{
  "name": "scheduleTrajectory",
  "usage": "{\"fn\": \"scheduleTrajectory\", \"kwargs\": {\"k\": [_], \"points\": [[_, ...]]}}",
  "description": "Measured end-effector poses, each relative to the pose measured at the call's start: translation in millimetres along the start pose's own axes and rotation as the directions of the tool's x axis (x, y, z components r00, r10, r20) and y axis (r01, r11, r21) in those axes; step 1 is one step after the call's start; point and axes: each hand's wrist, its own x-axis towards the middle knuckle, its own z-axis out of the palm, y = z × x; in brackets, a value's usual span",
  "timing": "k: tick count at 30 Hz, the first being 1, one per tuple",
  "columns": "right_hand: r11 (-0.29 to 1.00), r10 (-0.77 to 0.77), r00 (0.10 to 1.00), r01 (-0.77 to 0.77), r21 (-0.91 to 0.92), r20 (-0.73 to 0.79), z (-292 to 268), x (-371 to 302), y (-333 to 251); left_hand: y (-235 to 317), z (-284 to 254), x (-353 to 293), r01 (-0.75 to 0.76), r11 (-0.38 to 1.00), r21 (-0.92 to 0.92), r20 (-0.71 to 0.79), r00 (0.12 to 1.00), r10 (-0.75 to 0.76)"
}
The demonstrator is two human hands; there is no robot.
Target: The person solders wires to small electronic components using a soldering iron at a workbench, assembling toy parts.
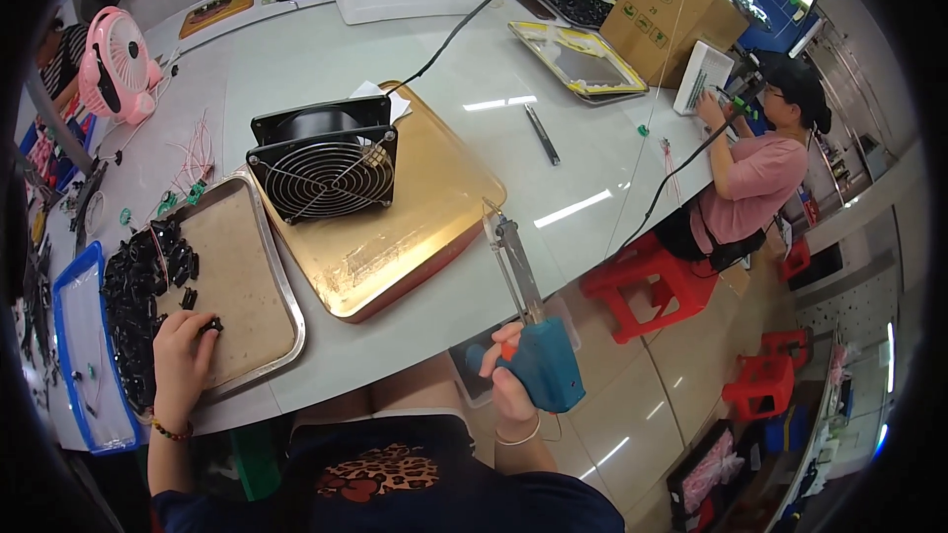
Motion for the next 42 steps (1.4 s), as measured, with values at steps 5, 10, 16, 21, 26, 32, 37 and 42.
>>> {"fn": "scheduleTrajectory", "kwargs": {"k": [5, 10, 16, 21, 26, 32, 37, 42], "points": [[1.0, -0.009, 1.0, 0.009, 0.012, 0.015, 0.8, -0.2, 2.4, -2.8, -1.1, -4.9, 0.026, 1.0, -0.013, -0.021, 0.999, -0.026], [1.0, -0.008, 1.0, 0.008, 0.02, 0.022, 2.7, -0.7, 4.6, 0.9, -2.1, -10.9, 0.014, 1.0, 0.01, -0.065, 0.998, -0.013], [1.0, -0.004, 1.0, 0.004, 0.0, 0.012, 3.9, -2.1, 3.3, -3.6, -2.5, -15.1, -0.008, 1.0, 0.017, -0.073, 0.997, 0.01], [1.0, -0.029, 0.999, 0.029, -0.002, 0.017, 3.2, -0.8, 8.4, 1.2, -8.9, -6.7, -0.076, 0.995, -0.071, -0.11, 0.992, 0.068], [1.0, -0.021, 0.997, 0.021, 0.01, -0.071, 4.2, -3.0, 5.7, 62.9, -9.1, 54.4, -0.386, 0.902, -0.192, -0.121, 0.922, 0.369], [0.998, -0.027, 0.995, 0.032, 0.049, -0.092, -2.8, -8.4, 4.8, 96.2, 41.2, 89.6, -0.553, 0.795, -0.25, -0.163, 0.833, 0.528], [0.999, -0.048, 0.993, 0.05, 0.021, -0.11, -22.0, -13.7, 7.0, 97.3, 51.6, 83.3, -0.443, 0.857, -0.263, -0.03, 0.892, 0.451], [0.999, -0.022, 0.989, 0.027, 0.034, -0.144, -19.4, -8.6, 11.5, 94.2, 54.0, 83.8, -0.475, 0.845, -0.246, -0.041, 0.876, 0.48]]}}
